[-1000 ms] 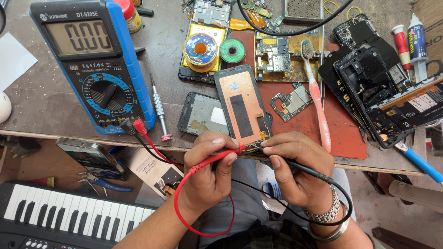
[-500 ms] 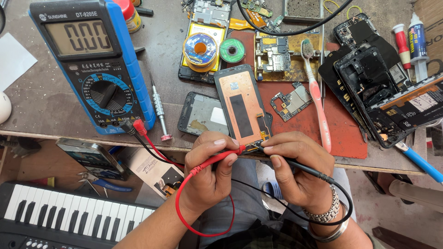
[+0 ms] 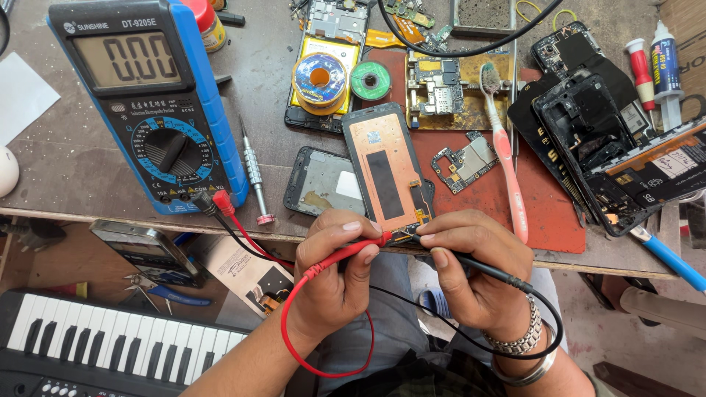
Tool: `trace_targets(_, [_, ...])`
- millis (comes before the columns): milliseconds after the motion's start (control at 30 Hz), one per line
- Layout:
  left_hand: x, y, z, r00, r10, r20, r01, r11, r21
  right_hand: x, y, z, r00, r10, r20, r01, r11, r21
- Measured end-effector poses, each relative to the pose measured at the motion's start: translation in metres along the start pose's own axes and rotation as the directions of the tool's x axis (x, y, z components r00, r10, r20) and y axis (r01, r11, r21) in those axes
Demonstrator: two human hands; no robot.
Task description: The person holds multimeter probe tips against points on a disassembled phone motherboard, reading voltage values on the meter display, and repositions the probes on different board contacts. They briefly lift and reposition the phone frame and continue probing the board.
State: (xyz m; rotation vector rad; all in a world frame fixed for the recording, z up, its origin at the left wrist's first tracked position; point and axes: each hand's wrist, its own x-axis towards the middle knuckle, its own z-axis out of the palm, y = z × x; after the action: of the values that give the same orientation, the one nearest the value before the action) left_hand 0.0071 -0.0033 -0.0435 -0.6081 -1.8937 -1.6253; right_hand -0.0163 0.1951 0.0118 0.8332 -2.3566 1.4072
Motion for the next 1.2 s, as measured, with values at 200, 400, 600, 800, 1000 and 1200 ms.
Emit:
trace_targets(200, [0.0002, 0.0002, -0.0009, 1.0, -0.006, 0.006, 0.006, 1.0, -0.005, 0.0005, -0.0004, 0.0, 1.0, 0.0, 0.006, 0.0, 1.0, 0.002])
trace_targets(400, [0.0004, -0.0004, -0.0009, 1.0, 0.0, 0.006, 0.0, 1.0, 0.001, 0.0002, 0.0, 0.0001, 1.0, -0.004, 0.007, 0.004, 1.0, -0.001])
trace_targets(600, [0.0002, -0.0015, -0.0008, 1.0, 0.007, 0.008, -0.007, 1.0, -0.003, -0.0007, 0.0013, 0.0, 1.0, 0.001, 0.006, -0.001, 1.0, 0.004])
trace_targets(800, [-0.0004, -0.0016, -0.001, 1.0, 0.006, 0.013, -0.006, 1.0, 0.003, -0.0015, 0.0018, 0.0002, 1.0, -0.003, 0.004, 0.003, 1.0, 0.004])
trace_targets(1000, [-0.0009, -0.0022, -0.0008, 1.0, 0.009, 0.014, -0.009, 1.0, -0.008, -0.0023, 0.0021, 0.0016, 1.0, 0.002, -0.003, -0.002, 1.0, 0.005])
trace_targets(1200, [-0.0013, -0.0027, -0.0002, 1.0, 0.001, 0.012, -0.001, 1.0, -0.003, -0.0026, 0.0013, 0.0017, 1.0, 0.004, -0.006, -0.004, 1.0, 0.003])
